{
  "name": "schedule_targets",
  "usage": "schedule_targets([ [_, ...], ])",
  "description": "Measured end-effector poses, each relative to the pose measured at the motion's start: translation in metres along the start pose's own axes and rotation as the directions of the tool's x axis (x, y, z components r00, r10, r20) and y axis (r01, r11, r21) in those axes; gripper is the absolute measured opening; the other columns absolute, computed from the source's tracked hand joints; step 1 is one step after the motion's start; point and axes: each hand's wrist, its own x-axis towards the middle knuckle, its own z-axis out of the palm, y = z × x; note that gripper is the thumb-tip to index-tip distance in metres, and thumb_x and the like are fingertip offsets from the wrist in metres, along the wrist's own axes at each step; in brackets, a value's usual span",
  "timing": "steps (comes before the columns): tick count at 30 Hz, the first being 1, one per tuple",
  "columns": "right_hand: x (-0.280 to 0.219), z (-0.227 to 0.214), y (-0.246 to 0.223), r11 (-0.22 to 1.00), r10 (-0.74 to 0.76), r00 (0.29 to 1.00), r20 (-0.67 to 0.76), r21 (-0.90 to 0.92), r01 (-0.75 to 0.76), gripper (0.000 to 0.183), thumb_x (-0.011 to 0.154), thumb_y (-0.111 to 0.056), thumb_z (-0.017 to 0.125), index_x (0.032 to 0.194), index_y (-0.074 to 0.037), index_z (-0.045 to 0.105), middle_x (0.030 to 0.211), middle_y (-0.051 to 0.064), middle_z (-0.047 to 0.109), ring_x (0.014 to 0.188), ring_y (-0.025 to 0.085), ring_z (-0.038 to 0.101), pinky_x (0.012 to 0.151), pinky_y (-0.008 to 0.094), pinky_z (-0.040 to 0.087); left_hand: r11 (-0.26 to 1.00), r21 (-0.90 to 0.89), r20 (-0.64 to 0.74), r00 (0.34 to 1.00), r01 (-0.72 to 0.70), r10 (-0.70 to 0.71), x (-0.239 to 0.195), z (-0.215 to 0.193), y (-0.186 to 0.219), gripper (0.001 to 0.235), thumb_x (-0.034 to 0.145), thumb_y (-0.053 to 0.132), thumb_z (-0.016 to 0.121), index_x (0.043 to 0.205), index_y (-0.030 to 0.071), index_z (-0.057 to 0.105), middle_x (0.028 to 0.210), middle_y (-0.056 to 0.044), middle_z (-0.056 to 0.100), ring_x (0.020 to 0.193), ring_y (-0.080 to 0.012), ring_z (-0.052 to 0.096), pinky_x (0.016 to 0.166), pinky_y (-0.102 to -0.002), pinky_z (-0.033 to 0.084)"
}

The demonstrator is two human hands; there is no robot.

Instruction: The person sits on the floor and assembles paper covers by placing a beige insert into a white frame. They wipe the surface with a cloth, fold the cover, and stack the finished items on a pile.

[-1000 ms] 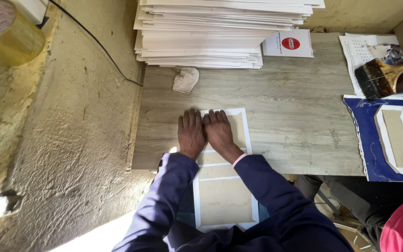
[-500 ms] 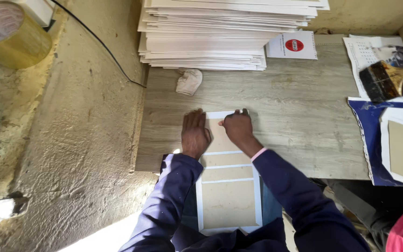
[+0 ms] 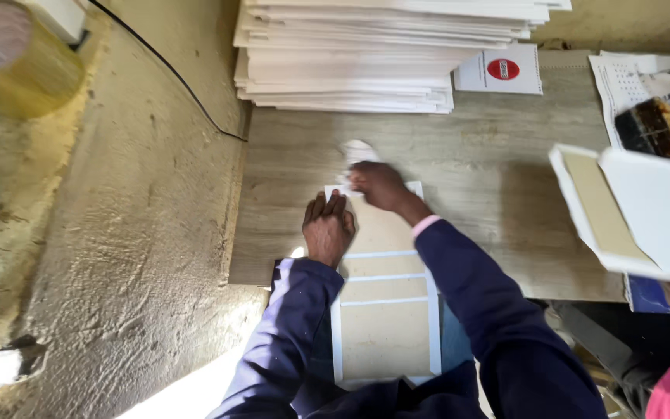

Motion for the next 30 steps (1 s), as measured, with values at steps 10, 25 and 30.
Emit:
schedule_targets([
  [10, -0.029, -0.026, 0.079, 0.758, 0.537, 0.843, -0.013, -0.432, -0.489, 0.022, 0.093, -0.027, 0.077, 0.112, -0.018, 0.069, 0.095, 0.005, 0.076, 0.096, 0.033, 0.078, 0.085, 0.05, 0.058, 0.999, -0.01, 0.255, 0.966, 0.045, -0.041, -0.02, 0.008, 0.064, 0.044, 0.087, 0.006, 0.067, 0.131, 0.005, 0.076, 0.142, -0.023, 0.071, 0.137, -0.0467, 0.063, 0.118, -0.056, 0.046],
  [25, -0.133, 0.014, -0.229, 0.956, -0.279, 0.651, 0.706, 0.268, 0.119, 0.014, 0.097, -0.011, 0.052, 0.1, -0.008, 0.065, 0.097, 0.019, 0.072, 0.091, 0.044, 0.065, 0.085, 0.055, 0.051, 0.152, -0.548, 0.553, 0.492, 0.823, -0.672, -0.147, -0.137, -0.031, 0.053, 0.107, 0.031, 0.067, 0.057, 0.016, 0.06, 0.058, 0.003, 0.058, 0.06, -0.0083, 0.056, 0.068, -0.025, 0.042],
  [30, -0.156, 0.045, -0.222, 0.836, -0.357, 0.631, 0.689, -0.065, 0.545, 0.015, 0.066, -0.001, 0.064, 0.057, -0.008, 0.055, 0.053, 0.01, 0.057, 0.049, 0.032, 0.058, 0.049, 0.042, 0.043, -0.009, -0.615, 0.543, 0.415, 0.789, -0.73, -0.147, -0.164, -0.058, 0.045, 0.104, 0.03, 0.07, 0.064, 0.009, 0.066, 0.051, -0.006, 0.063, 0.049, -0.0123, 0.06, 0.055, -0.027, 0.049],
])
